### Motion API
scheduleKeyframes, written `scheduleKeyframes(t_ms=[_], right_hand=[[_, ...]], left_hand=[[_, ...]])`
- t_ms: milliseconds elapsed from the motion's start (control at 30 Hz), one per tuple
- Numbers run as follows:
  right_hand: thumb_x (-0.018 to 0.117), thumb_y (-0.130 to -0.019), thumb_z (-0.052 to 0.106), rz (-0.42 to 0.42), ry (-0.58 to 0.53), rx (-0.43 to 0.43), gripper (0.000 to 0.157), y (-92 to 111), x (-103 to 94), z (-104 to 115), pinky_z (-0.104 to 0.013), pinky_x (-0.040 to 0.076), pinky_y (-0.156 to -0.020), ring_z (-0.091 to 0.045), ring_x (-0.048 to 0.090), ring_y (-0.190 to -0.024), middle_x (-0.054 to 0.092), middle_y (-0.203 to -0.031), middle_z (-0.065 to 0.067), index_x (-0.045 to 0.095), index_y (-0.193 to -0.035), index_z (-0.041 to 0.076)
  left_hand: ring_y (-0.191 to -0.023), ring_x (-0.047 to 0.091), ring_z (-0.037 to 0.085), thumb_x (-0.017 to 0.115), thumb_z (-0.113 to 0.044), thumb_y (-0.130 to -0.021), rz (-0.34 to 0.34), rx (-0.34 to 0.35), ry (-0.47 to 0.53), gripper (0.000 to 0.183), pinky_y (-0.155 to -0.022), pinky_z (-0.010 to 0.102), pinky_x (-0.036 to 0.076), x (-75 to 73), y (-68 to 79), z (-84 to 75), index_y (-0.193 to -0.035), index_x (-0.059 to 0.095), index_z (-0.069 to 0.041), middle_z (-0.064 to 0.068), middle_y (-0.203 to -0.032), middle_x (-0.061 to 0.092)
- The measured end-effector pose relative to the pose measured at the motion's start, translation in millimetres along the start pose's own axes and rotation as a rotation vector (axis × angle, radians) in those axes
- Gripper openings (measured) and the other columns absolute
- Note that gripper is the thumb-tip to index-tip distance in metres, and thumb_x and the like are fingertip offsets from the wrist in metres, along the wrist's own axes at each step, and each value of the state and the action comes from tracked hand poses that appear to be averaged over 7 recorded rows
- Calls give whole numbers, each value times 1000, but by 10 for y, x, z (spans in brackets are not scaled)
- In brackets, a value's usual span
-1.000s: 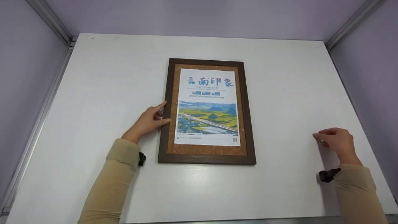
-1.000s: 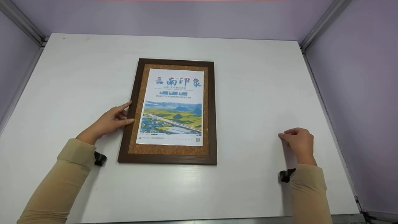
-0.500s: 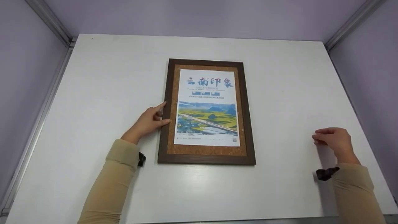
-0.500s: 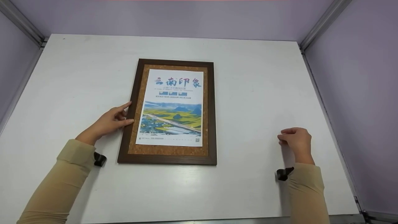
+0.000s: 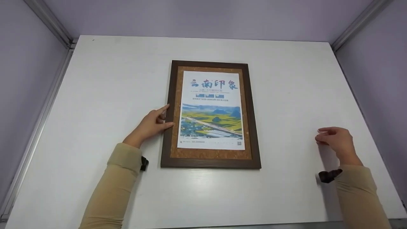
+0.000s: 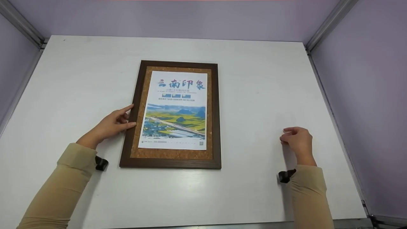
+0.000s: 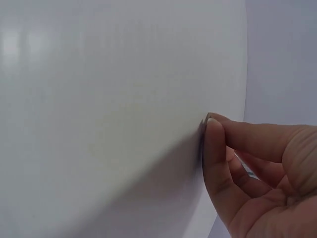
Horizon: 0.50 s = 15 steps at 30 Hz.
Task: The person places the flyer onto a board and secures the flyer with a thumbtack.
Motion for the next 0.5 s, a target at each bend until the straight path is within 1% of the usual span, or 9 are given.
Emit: scheduleKeyframes(t_ms=[100, 233, 300, 400, 500], right_hand=[[70, -93, 19, -9, -32, -22, 61, -10, 31, 52, -12, 48, -73, 6, 67, -77, 65, -83, 24, 46, -143, -7], [71, -92, 16, -5, -84, -49, 62, -3, 74, 126, -13, 52, -73, 5, 68, -76, 71, -89, 17, 45, -142, -10], [70, -93, 14, 0, -104, -57, 60, 4, 103, 165, -14, 53, -74, 5, 68, -76, 71, -88, 17, 45, -142, -11], [68, -94, 11, 5, -127, -72, 58, 10, 145, 218, -15, 54, -75, 5, 68, -77, 68, -84, 21, 44, -142, -11], [68, -94, 9, -3, -138, -98, 56, 8, 180, 270, -15, 54, -76, 5, 67, -78, 66, -82, 22, 45, -141, -11]], left_hand=[[-111, 51, 35, 67, -24, -97, 0, -9, 3, 75, -100, 51, 41, 2, 5, 1, -158, 25, -10, 24, -126, 47], [-115, 51, 37, 66, -25, -97, 1, -25, 6, 76, -102, 51, 42, 8, 15, -1, -159, 24, -13, 25, -130, 46], [-116, 51, 37, 66, -26, -97, 1, -32, 7, 76, -102, 51, 42, 10, 18, 1, -159, 24, -14, 25, -131, 46], [-115, 51, 37, 66, -26, -97, -1, -27, 6, 75, -101, 51, 42, 10, 15, 1, -159, 24, -13, 25, -131, 46], [-116, 51, 37, 66, -26, -97, 1, -29, 2, 76, -102, 51, 42, 10, 14, 4, -159, 24, -13, 25, -131, 46]])
Point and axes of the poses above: each hand's wrist, its own y-axis away from the middle knuckle, its own x-axis out of the palm, z = x × y, the point moved 7 cm from there along -y, towards the middle knuckle
